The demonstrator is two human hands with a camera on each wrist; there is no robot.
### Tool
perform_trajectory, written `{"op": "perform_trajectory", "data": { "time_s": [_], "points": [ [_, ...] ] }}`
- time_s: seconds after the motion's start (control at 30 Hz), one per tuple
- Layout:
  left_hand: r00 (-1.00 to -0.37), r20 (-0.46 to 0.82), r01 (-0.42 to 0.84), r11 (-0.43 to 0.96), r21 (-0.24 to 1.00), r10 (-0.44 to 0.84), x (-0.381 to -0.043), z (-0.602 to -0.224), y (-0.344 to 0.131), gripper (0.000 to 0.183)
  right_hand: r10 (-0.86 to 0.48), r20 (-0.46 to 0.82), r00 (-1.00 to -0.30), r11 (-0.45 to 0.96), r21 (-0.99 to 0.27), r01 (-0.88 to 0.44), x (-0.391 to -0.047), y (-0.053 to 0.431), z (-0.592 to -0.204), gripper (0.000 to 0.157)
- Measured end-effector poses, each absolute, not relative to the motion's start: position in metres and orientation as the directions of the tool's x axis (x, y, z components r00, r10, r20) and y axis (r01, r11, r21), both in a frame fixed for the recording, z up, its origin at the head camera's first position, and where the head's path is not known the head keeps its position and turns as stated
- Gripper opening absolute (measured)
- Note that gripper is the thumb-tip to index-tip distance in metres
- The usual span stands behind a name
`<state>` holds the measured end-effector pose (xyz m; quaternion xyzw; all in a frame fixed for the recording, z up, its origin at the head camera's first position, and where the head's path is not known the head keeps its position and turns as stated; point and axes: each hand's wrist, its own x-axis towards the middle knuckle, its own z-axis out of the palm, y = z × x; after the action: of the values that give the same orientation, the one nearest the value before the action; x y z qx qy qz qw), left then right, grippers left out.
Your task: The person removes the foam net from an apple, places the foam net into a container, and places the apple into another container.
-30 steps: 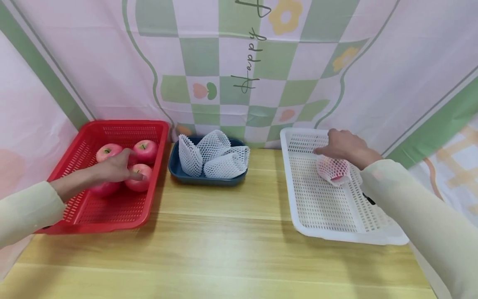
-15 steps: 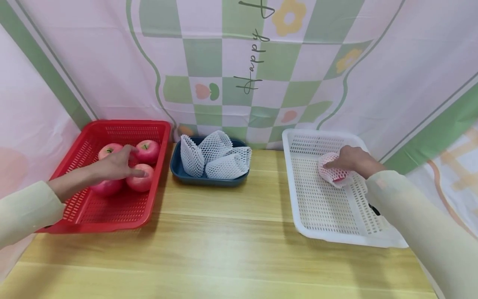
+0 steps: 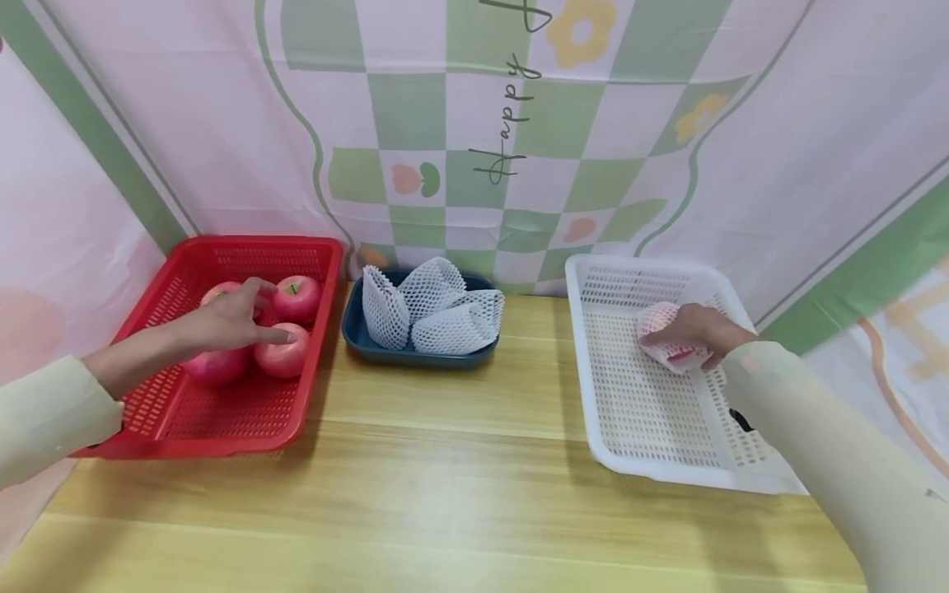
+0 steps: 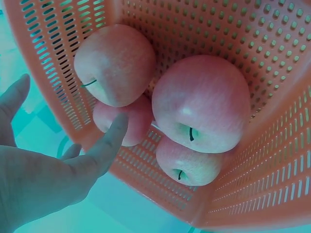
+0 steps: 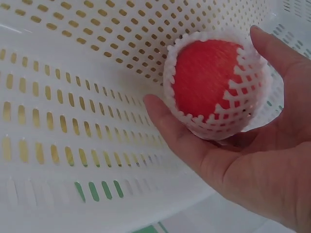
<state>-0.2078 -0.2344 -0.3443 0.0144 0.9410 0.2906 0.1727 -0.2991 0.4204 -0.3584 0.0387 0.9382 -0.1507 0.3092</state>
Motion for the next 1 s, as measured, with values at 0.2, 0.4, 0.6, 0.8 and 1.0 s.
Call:
{"op": "perform_trajectory", "data": {
  "time_s": [0.2, 0.4, 0.6, 0.8, 1.0],
  "points": [
    [-0.942, -0.303, -0.048, 0.833, 0.551, 0.147, -0.206, -0.341, -0.233, 0.098, -0.043, -0.537, -0.842, 0.959, -0.259, 0.116, -0.296, 0.415, -0.362, 0.082],
    [-0.941, -0.3, -0.038, 0.835, 0.549, 0.155, -0.202, -0.339, -0.23, 0.098, -0.058, -0.437, -0.898, 0.962, -0.266, 0.067, -0.295, 0.413, -0.369, 0.048],
    [-0.939, -0.302, -0.029, 0.837, 0.546, 0.164, -0.2, -0.338, -0.224, 0.101, -0.05, -0.397, -0.916, 0.96, -0.274, 0.067, -0.295, 0.418, -0.372, 0.047],
    [-0.937, -0.3, -0.017, 0.832, 0.554, 0.18, -0.199, -0.336, -0.218, 0.104, -0.063, -0.34, -0.938, 0.959, -0.282, 0.038, -0.288, 0.42, -0.365, 0.052],
    [-0.941, -0.281, -0.006, 0.819, 0.574, 0.191, -0.198, -0.334, -0.217, 0.104, -0.082, -0.262, -0.961, 0.953, -0.302, 0.001, -0.279, 0.413, -0.344, 0.059]
  ]
}}
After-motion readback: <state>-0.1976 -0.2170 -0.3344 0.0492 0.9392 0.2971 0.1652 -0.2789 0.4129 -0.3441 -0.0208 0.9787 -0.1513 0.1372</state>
